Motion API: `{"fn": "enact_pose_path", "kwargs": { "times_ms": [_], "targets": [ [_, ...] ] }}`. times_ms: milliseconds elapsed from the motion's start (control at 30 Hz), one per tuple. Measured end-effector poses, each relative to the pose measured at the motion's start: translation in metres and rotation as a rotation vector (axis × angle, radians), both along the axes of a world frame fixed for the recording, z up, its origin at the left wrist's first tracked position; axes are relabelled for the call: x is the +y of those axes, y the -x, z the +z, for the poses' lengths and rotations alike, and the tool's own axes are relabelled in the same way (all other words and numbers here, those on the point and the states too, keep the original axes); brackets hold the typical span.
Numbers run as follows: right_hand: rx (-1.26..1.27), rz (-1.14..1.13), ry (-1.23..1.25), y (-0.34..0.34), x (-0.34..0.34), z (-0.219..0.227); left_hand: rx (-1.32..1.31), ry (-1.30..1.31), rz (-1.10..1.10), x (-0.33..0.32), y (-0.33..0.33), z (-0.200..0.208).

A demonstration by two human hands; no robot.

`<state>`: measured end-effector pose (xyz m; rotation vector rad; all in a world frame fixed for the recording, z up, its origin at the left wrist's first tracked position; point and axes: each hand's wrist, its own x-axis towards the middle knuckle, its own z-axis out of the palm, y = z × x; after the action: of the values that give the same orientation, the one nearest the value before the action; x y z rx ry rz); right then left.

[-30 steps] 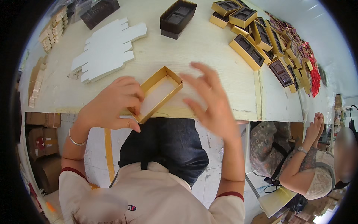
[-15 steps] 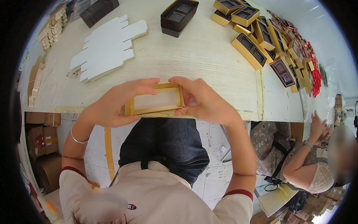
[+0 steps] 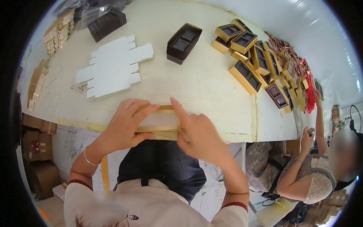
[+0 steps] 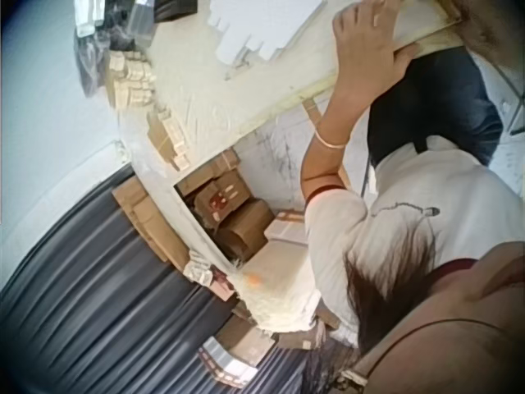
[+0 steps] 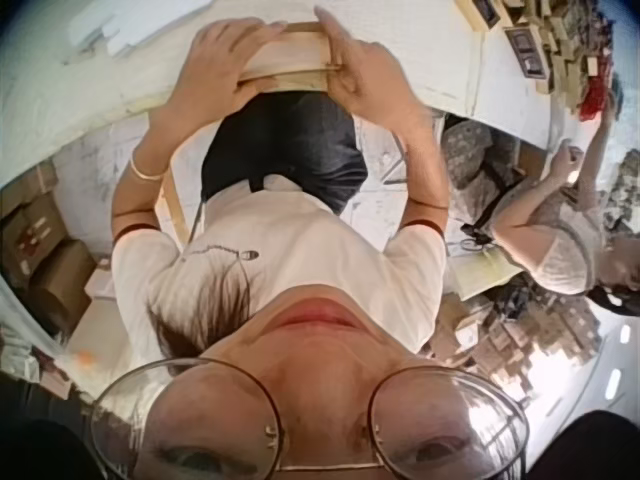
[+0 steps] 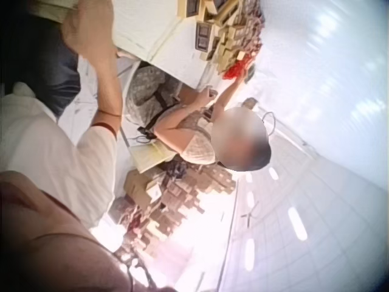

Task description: The person folds flat cardboard pieces into small rectangular boxes and places black plastic inserts inside them. The person repeats this process multiple times, stacking the finished boxes on the table.

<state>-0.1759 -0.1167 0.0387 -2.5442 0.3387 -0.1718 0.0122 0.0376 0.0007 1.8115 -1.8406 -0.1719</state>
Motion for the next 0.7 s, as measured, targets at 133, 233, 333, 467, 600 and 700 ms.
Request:
{"fn": "enact_pose_path", "kwargs": {
  "times_ms": [133, 233, 333, 467, 600, 700],
  "targets": [
    [-0.414, -0.226, 0.297, -0.039, -0.064, 0.02, 0.049, 0.189, 0.084, 0.003, 0.001, 0.0],
    [-0.505, -0.126, 0.587, -0.087, -0.096, 0.006, 0.108, 0.184, 0.14, 0.003, 0.003, -0.003],
    [-0.262, -0.177, 0.728, -0.119, -0.101, 0.005, 0.159, 0.108, 0.179, 0.002, 0.004, -0.004],
    [-0.247, -0.173, 0.586, -0.125, -0.109, 0.009, 0.193, 0.099, 0.184, 0.004, 0.005, -0.005],
    [-0.305, -0.167, 0.285, -0.123, -0.119, 0.013, 0.173, 0.124, 0.183, 0.004, 0.006, -0.006],
    [-0.171, -0.259, -0.172, -0.116, -0.137, 0.018, 0.164, 0.139, 0.173, 0.003, 0.007, -0.007]
  ]
}}
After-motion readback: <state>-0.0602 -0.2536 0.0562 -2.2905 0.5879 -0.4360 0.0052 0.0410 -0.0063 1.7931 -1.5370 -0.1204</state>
